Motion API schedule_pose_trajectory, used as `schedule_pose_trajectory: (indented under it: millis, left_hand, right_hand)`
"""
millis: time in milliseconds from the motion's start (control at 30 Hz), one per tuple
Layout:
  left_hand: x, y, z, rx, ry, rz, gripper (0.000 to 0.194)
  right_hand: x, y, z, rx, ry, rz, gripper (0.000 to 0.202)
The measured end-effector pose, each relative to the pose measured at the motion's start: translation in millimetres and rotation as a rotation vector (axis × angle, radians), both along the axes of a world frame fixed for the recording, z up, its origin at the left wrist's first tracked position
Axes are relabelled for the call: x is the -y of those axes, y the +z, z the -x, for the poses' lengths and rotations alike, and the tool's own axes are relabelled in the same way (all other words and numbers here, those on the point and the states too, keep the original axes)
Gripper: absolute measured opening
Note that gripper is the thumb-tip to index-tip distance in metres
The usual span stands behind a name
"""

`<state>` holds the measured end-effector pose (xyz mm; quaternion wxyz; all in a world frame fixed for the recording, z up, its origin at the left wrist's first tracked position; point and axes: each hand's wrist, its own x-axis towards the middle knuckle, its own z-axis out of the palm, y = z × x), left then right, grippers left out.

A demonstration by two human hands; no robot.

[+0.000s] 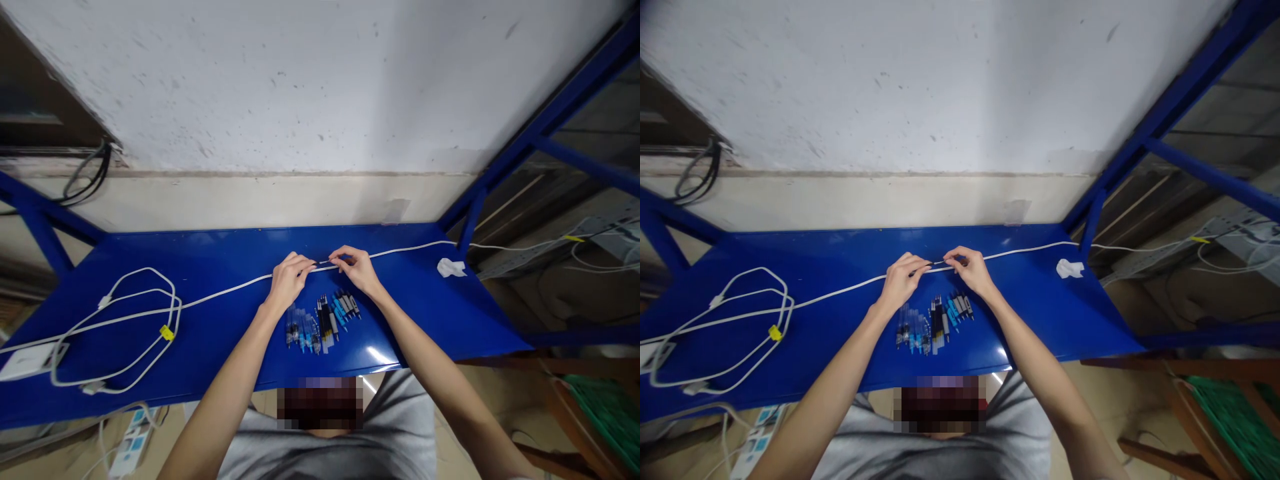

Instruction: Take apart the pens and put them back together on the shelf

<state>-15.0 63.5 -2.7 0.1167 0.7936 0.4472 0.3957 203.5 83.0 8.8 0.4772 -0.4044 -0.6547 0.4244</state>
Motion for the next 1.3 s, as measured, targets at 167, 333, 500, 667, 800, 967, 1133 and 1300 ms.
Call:
schedule_pose_trajectory:
  millis: [167,333,500,667,800,967,1133,1300]
  left_hand:
    - [0,0.8,0,-0.002,-0.007,0.006,0.024]
    - [1,1.8,0,0.008,-0.004,-0.001,0.027]
    - [1,1.8,-1,-0.001,0.005,0.002,0.027]
    - [3,5.2,-3,-0.013,-0.023,-0.003,0.026]
    - [7,10.4,-5,-0.051,-0.028,-0.010,0.025]
    - [13,13.8,-9,-0.155,0.011,-0.084,0.028]
    - [16,10.8,-13,-0.243,-0.011,-0.114,0.029]
    - [17,7.5,-13,-0.270,-0.001,-0.100,0.032]
  right_hand:
    - [1,0.1,1,-0.024,0.023,0.038,0.026]
    - [-1,2.0,-2,-0.045,0.000,0.041,0.028]
    - [1,4.7,-1,-0.030,0.055,0.072,0.029]
    - [5,2.2,6,-0.074,0.048,0.125,0.035]
    - [7,-1.3,10,-0.132,0.057,0.129,0.034]
    - [10,-0.4,13,-0.069,0.033,0.095,0.034]
    - [13,4.0,13,0.006,0.078,0.114,0.039]
    - [9,13.7,3,0.121,0.202,0.078,0.041]
